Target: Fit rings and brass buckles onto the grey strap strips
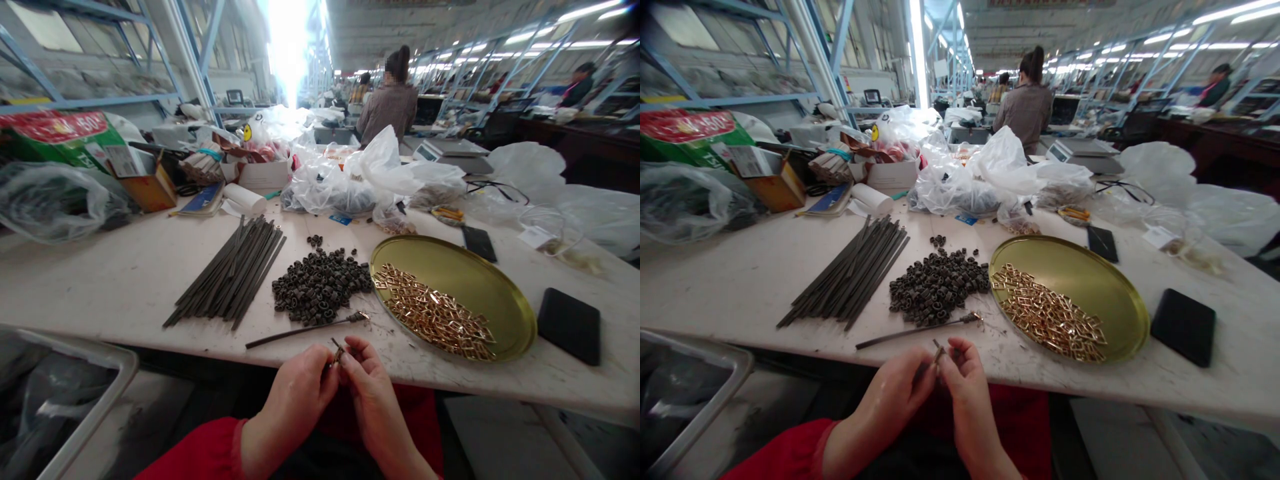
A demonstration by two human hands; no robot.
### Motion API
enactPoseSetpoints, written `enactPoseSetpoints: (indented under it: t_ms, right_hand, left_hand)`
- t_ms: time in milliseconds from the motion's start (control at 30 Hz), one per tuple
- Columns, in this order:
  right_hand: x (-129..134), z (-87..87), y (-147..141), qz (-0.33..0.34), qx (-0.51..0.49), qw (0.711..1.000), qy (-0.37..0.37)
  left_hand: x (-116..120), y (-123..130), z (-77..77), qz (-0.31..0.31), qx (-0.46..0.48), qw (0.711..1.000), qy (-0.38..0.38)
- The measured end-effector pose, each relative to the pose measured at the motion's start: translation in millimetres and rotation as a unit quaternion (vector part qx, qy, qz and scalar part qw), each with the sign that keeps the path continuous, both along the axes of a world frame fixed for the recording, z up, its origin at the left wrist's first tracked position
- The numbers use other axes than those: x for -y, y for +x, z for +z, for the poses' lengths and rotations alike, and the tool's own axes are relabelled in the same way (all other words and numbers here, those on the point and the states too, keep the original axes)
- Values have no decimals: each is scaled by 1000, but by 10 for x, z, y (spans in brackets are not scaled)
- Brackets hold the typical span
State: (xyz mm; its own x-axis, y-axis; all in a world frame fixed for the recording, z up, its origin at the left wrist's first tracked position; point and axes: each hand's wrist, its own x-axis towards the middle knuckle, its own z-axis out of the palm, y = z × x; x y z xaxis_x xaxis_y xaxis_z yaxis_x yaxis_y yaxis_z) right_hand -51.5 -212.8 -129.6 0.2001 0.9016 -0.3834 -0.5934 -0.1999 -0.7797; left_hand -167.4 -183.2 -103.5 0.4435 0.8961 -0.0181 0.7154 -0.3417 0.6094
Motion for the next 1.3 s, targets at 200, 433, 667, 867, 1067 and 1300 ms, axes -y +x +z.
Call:
enactPoseSetpoints:
  t_ms: [200, 433, 667, 867, 1067, 1300]
  right_hand:
    - [37, -59, -99, -47, 4, 999, 1]
    - [81, -45, -141, -33, -56, 998, -17]
    - [56, 17, -136, -26, -78, 996, -24]
    - [26, 17, -127, -14, -66, 998, -20]
    - [39, 20, -125, -15, -76, 997, -18]
    - [14, 60, -76, 18, -169, 985, -5]
  left_hand:
    - [12, 3, 0, 33, 10, 999, -33]
    - [59, 27, -102, 25, -19, 999, 13]
    - [33, 24, -87, 35, 3, 999, 9]
    - [20, -10, -117, 45, 10, 999, 21]
    - [13, -40, -171, 28, 2, 997, 71]
    - [-19, -100, -117, -21, 53, 990, 132]
